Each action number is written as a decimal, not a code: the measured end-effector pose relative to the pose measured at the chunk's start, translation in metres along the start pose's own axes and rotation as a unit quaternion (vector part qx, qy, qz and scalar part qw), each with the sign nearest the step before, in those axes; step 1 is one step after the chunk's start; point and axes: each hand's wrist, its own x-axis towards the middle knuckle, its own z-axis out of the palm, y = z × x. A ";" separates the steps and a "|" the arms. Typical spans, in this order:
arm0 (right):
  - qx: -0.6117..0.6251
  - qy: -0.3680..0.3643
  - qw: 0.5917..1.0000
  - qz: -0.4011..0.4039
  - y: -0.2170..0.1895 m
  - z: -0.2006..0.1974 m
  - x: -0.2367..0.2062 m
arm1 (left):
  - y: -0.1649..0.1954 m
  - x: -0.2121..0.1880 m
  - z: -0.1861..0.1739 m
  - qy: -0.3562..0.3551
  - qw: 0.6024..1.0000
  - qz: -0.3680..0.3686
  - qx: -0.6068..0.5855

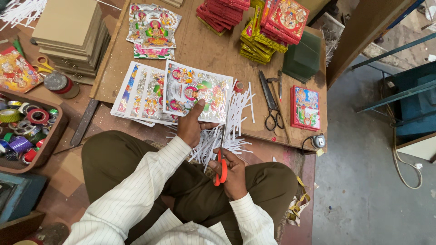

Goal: The person sits cross-legged and uses scissors to trim the white borders off printed paper sheets featuring colorful deity images. They handle the sheets one at a time, cutting along the edges and stacking the trimmed pieces on the table.

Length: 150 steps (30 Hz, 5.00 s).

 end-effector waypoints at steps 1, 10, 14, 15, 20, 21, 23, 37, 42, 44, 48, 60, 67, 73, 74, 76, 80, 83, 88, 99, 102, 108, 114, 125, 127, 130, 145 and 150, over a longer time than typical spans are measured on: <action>-0.001 0.004 1.000 0.001 0.001 0.000 0.000 | -0.001 0.000 0.000 0.002 1.000 0.007 0.003; -0.026 0.027 0.999 -0.001 0.008 -0.001 -0.001 | -0.006 0.004 -0.004 0.021 0.999 -0.028 0.001; -0.020 0.022 0.999 -0.016 0.007 0.000 -0.001 | -0.007 0.005 -0.004 0.022 0.999 -0.029 0.004; -0.013 0.016 1.000 -0.019 0.005 0.000 -0.001 | -0.006 0.005 -0.004 0.020 0.999 -0.030 0.002; -0.010 0.006 1.000 -0.018 -0.004 0.002 -0.001 | -0.009 -0.001 -0.004 0.008 1.000 -0.007 0.027; -0.010 0.004 1.000 -0.028 -0.005 0.002 0.000 | -0.010 -0.004 -0.003 0.006 0.999 -0.024 0.032; -0.030 0.010 0.999 -0.033 -0.010 0.001 0.005 | -0.012 -0.009 -0.003 0.003 0.998 -0.057 0.040; -0.054 0.055 0.997 -0.018 -0.007 0.006 0.007 | -0.012 -0.019 -0.002 -0.001 0.998 -0.050 0.036; -0.061 0.075 0.995 -0.012 0.000 0.005 0.008 | -0.013 -0.018 -0.002 -0.001 0.998 -0.042 0.039; -0.056 0.078 0.995 -0.009 0.001 0.005 0.008 | -0.011 -0.019 -0.001 -0.009 0.999 -0.035 0.037; -0.036 0.047 0.998 -0.036 0.000 0.005 0.006 | -0.008 -0.021 0.001 -0.007 0.998 -0.034 0.056; -0.036 0.052 0.995 -0.077 -0.015 0.009 0.015 | -0.004 -0.036 0.006 -0.041 0.997 -0.044 0.045; -0.034 0.094 0.994 -0.050 -0.002 0.006 0.018 | -0.010 -0.034 0.003 -0.045 0.997 -0.043 0.036; -0.018 0.083 0.995 -0.055 0.007 0.001 0.018 | -0.018 -0.027 -0.007 -0.029 0.995 -0.081 0.045; -0.009 0.074 0.996 -0.054 0.004 -0.001 0.017 | -0.016 -0.026 -0.009 -0.026 0.994 -0.089 0.048; -0.008 0.077 0.995 -0.058 -0.006 -0.006 0.015 | -0.009 -0.027 -0.015 -0.047 0.994 -0.078 0.063; -0.020 0.099 0.991 -0.084 -0.043 -0.025 0.034 | 0.018 -0.030 -0.021 -0.095 0.981 -0.117 0.119; -0.006 0.053 0.994 -0.095 -0.066 -0.038 0.050 | 0.041 -0.032 -0.024 -0.156 0.955 -0.132 0.213; 0.024 0.061 0.992 -0.111 -0.060 -0.026 0.060 | 0.050 -0.022 -0.019 -0.182 0.964 -0.022 0.191; 0.071 0.112 0.985 -0.107 -0.034 -0.002 0.047 | 0.029 -0.027 -0.010 -0.045 0.991 0.050 0.116; -0.014 0.060 0.993 -0.097 -0.029 -0.018 0.027 | 0.044 -0.019 -0.012 -0.042 0.982 0.076 0.165; -0.031 -0.154 0.987 -0.038 -0.011 -0.035 -0.012 | 0.067 -0.015 -0.014 -0.064 0.968 0.136 0.203; -0.071 -0.092 0.993 0.011 -0.016 -0.034 -0.014 | 0.064 -0.016 -0.012 -0.067 0.964 0.132 0.223; -0.085 -0.074 0.993 0.019 -0.019 -0.029 -0.011 | 0.054 -0.019 -0.014 -0.078 0.969 0.113 0.204; -0.078 -0.072 0.994 0.015 -0.018 -0.028 -0.012 | 0.054 -0.018 -0.013 -0.074 0.969 0.108 0.208; -0.071 -0.075 0.995 0.015 -0.018 -0.028 -0.011 | 0.054 -0.017 -0.013 -0.075 0.969 0.113 0.207; -0.075 -0.067 0.995 0.018 -0.016 -0.029 -0.012 | 0.053 -0.017 -0.013 -0.079 0.969 0.098 0.213; -0.078 -0.049 0.995 0.032 -0.013 -0.029 -0.012 | 0.053 -0.016 -0.013 -0.077 0.970 0.090 0.211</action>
